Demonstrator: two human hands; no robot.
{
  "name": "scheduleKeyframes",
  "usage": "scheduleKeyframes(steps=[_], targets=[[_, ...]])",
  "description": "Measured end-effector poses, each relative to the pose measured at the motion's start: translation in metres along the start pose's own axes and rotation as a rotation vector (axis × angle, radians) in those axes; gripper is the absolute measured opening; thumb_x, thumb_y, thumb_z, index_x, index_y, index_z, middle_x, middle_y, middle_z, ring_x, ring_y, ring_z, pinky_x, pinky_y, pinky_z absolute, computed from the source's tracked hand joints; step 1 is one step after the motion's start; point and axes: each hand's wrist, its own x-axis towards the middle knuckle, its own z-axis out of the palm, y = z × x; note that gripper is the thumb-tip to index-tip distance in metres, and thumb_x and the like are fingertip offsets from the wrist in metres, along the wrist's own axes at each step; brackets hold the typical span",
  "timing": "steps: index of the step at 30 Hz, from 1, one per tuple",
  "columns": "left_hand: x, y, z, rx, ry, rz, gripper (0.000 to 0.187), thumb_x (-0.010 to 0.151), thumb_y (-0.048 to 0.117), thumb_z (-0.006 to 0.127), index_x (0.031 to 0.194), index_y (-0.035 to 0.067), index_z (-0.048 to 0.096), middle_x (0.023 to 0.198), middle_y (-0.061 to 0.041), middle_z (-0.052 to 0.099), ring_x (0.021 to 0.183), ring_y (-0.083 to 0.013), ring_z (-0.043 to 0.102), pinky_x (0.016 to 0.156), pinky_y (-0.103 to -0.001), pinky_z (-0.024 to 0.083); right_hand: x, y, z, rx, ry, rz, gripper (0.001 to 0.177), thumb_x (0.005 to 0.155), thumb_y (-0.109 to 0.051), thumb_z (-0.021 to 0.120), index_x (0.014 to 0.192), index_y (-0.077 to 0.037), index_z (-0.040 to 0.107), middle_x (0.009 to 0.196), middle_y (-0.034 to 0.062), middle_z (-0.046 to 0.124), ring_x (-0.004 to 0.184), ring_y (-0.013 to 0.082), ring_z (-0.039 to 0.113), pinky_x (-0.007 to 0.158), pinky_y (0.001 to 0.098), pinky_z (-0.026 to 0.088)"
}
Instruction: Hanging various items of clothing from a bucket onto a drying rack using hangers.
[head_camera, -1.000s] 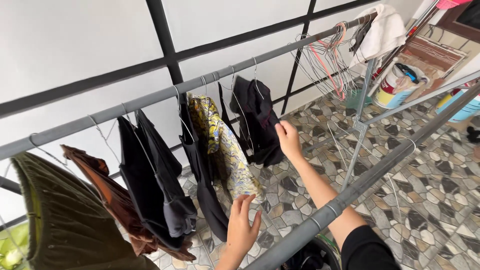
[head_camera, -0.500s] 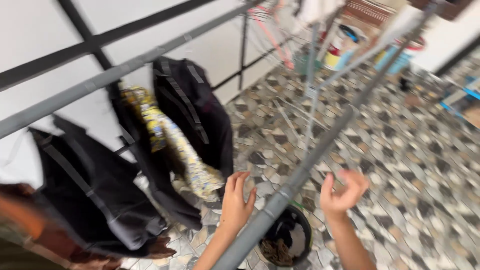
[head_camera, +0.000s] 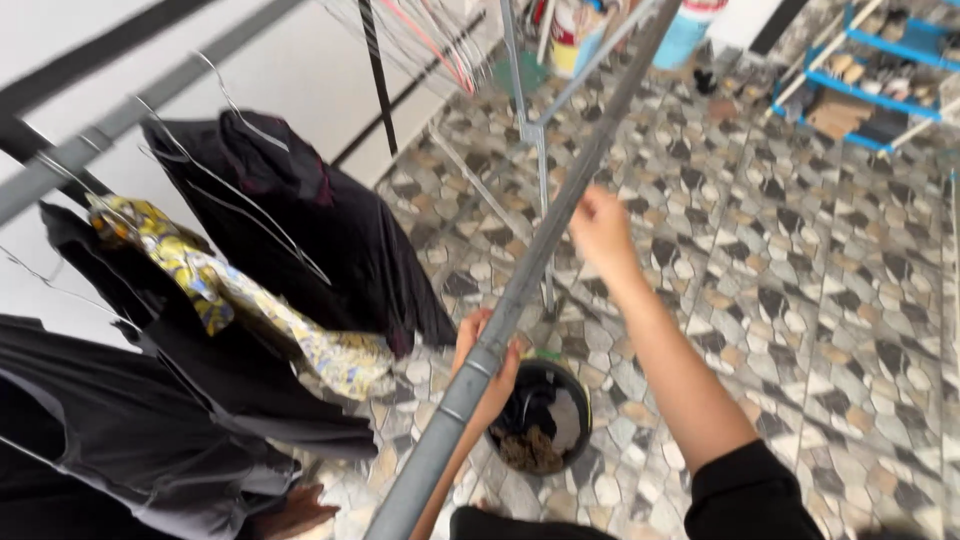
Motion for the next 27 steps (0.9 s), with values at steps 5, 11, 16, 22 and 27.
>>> scheduleKeyframes(steps=[5,11,16,22,27], targets=[[-0.017,-0.058,0.017,0.29,0.063,0.19,0.042,0.093,0.014,0.073,0.128,0.002,0.054,0.12,-0.018,0.064,0.111,-0.0342,0.066,0.1,-0.04,0.049,-0.029,-0.055,-0.039,0.13,0.171,0.151,0.042,0.11,-0.033,0.056,0.08,-0.005,0.062,0.067,-0.0017,0.057,0.051,0.0062,0.047,0.048,0.0249,0.039],[-0.009,-0.039,0.029,0.262,-0.169,0.053,0.047,0.098,0.014,0.068,0.14,0.002,0.051,0.134,-0.022,0.058,0.126,-0.0421,0.057,0.105,-0.046,0.047,-0.129,0.058,-0.084,0.182,0.29,0.281,0.03,0.108,-0.02,0.046,0.095,-0.001,0.066,0.068,0.0047,0.059,0.055,0.0103,0.054,0.052,0.027,0.044],[-0.014,-0.094,0.098,0.43,-0.206,0.036,0.044,0.091,0.014,0.072,0.131,0.007,0.056,0.133,-0.021,0.055,0.123,-0.0431,0.054,0.099,-0.047,0.048,-0.195,0.148,-0.084,0.327,0.358,0.401,0.037,0.1,-0.01,0.037,0.126,-0.005,0.063,0.085,0.0075,0.073,0.066,0.0131,0.068,0.065,0.0286,0.061],[-0.046,-0.168,0.15,0.459,-0.329,-0.061,0.046,0.088,0.016,0.073,0.13,0.006,0.058,0.131,-0.021,0.055,0.12,-0.0426,0.056,0.099,-0.048,0.048,-0.258,0.242,-0.093,0.231,0.464,0.59,0.034,0.103,-0.005,0.039,0.129,-0.008,0.06,0.097,0.0088,0.071,0.074,0.015,0.07,0.066,0.0294,0.059],[-0.082,-0.26,0.18,0.62,-0.417,-0.165,0.045,0.089,0.017,0.074,0.13,0.008,0.058,0.13,-0.017,0.053,0.119,-0.0405,0.055,0.095,-0.047,0.05,-0.299,0.314,-0.086,0.282,0.481,0.64,0.038,0.1,-0.001,0.039,0.13,-0.008,0.061,0.103,0.009,0.07,0.085,0.015,0.069,0.076,0.0296,0.059]])
